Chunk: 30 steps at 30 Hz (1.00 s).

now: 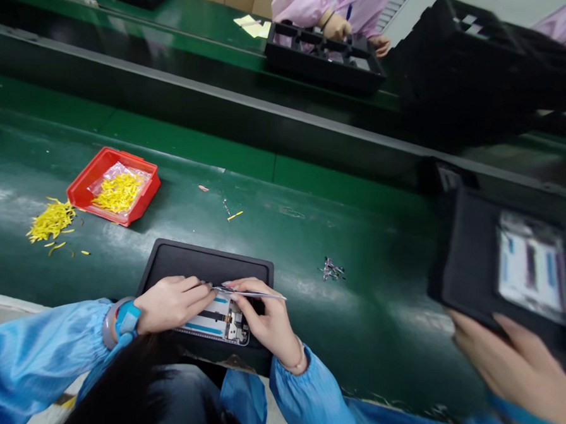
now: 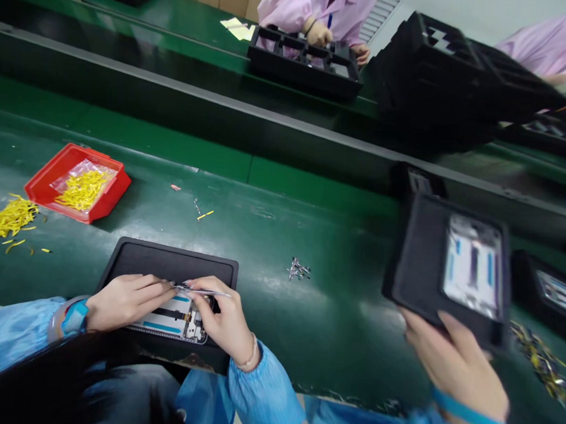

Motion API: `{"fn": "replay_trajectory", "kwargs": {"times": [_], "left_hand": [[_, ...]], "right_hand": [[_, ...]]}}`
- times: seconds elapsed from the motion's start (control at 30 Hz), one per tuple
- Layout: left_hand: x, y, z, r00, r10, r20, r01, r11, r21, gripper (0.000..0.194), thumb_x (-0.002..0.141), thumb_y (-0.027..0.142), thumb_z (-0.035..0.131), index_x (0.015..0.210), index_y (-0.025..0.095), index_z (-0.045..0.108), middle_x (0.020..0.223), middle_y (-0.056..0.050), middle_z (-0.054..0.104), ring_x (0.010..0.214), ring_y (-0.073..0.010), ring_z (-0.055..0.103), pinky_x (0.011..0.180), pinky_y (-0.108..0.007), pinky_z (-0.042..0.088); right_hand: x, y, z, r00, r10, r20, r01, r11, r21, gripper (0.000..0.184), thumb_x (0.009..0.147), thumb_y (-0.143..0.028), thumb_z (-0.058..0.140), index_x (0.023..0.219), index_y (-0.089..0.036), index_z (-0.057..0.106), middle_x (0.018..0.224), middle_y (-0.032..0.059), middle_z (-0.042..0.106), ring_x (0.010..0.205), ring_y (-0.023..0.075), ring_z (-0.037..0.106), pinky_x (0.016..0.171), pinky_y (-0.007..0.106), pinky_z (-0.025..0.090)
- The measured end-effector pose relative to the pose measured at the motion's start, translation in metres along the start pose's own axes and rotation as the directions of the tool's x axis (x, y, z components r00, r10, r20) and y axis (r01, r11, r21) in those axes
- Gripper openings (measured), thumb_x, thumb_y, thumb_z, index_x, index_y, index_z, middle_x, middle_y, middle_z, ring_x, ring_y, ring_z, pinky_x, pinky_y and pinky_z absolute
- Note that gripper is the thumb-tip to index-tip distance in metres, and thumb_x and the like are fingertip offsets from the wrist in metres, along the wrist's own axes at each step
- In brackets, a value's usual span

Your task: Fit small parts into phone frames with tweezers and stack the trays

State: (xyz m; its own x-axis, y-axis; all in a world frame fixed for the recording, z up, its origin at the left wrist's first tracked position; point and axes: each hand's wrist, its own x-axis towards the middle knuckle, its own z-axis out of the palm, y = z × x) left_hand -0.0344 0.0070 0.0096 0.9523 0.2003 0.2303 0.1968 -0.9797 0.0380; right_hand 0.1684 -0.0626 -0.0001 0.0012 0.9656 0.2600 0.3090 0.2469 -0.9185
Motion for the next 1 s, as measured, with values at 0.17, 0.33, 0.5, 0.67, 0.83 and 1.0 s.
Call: {"fn": "replay_trajectory", "kwargs": {"times": [0.17, 0.33, 0.5, 0.67, 0.83, 1.0], "left_hand": [[0.002, 0.001, 0.000, 1.000, -0.016, -0.015, 0.016, 1.000, 0.011, 0.028, 0.095, 0.005, 0.033, 0.105, 0.009, 0.058, 0.090, -0.004, 0.067, 0.078, -0.0142, 0.059, 0.058, -0.025, 0.045], [0.004, 0.001, 0.000, 0.999, 0.024, 0.032, -0.025, 0.998, 0.055, 0.022, 0.091, 0.005, 0.043, 0.106, 0.009, 0.058, 0.093, -0.004, 0.067, 0.080, -0.0147, 0.058, 0.062, -0.026, 0.044], [0.005, -0.001, 0.002, 1.000, 0.006, 0.019, -0.007, 0.999, 0.044, 0.025, 0.091, 0.003, 0.041, 0.106, 0.011, 0.059, 0.093, -0.003, 0.068, 0.077, -0.0143, 0.057, 0.063, -0.027, 0.044], [0.004, 0.000, 0.002, 0.998, -0.001, 0.062, -0.001, 0.999, 0.045, 0.023, 0.091, 0.006, 0.044, 0.108, 0.011, 0.058, 0.091, -0.003, 0.067, 0.076, -0.0141, 0.057, 0.063, -0.027, 0.044], [0.005, 0.000, 0.002, 0.995, -0.001, 0.098, -0.004, 0.999, 0.046, 0.022, 0.089, 0.007, 0.050, 0.109, 0.010, 0.057, 0.093, -0.003, 0.067, 0.078, -0.0149, 0.057, 0.063, -0.028, 0.045], [0.006, 0.000, 0.001, 0.994, -0.005, 0.107, 0.000, 0.999, 0.040, 0.021, 0.090, 0.006, 0.049, 0.109, 0.011, 0.058, 0.092, -0.004, 0.067, 0.077, -0.0154, 0.057, 0.064, -0.028, 0.045]], "right_hand": [[-0.002, 0.002, 0.002, 1.000, -0.016, -0.005, 0.016, 1.000, 0.014, 0.014, 0.085, -0.011, 0.058, 0.093, -0.022, 0.061, 0.089, 0.0065, 0.072, 0.083, 0.0192, 0.069, 0.073, 0.031, 0.057], [-0.009, 0.006, 0.005, 0.969, 0.063, -0.238, -0.005, 0.972, 0.237, 0.013, 0.088, -0.013, 0.058, 0.093, -0.025, 0.057, 0.085, 0.0017, 0.068, 0.082, 0.0170, 0.069, 0.073, 0.030, 0.057], [-0.010, 0.003, 0.005, 0.964, 0.051, -0.261, 0.025, 0.960, 0.280, 0.010, 0.088, -0.017, 0.060, 0.093, -0.025, 0.056, 0.084, 0.0016, 0.068, 0.081, 0.0169, 0.069, 0.077, 0.033, 0.057], [-0.007, 0.002, 0.005, 0.992, 0.028, -0.121, -0.019, 0.997, 0.073, 0.006, 0.087, -0.016, 0.058, 0.089, -0.022, 0.059, 0.081, 0.0052, 0.070, 0.077, 0.0194, 0.070, 0.069, 0.031, 0.057], [-0.004, 0.003, 0.005, 0.995, -0.011, -0.095, 0.015, 0.999, 0.033, 0.008, 0.087, -0.014, 0.057, 0.089, -0.021, 0.060, 0.081, 0.0060, 0.071, 0.077, 0.0191, 0.070, 0.068, 0.029, 0.057], [-0.003, 0.002, 0.004, 0.998, -0.029, -0.060, 0.030, 0.999, 0.021, 0.012, 0.086, -0.012, 0.057, 0.090, -0.022, 0.061, 0.084, 0.0057, 0.073, 0.078, 0.0190, 0.071, 0.070, 0.029, 0.058]]}}
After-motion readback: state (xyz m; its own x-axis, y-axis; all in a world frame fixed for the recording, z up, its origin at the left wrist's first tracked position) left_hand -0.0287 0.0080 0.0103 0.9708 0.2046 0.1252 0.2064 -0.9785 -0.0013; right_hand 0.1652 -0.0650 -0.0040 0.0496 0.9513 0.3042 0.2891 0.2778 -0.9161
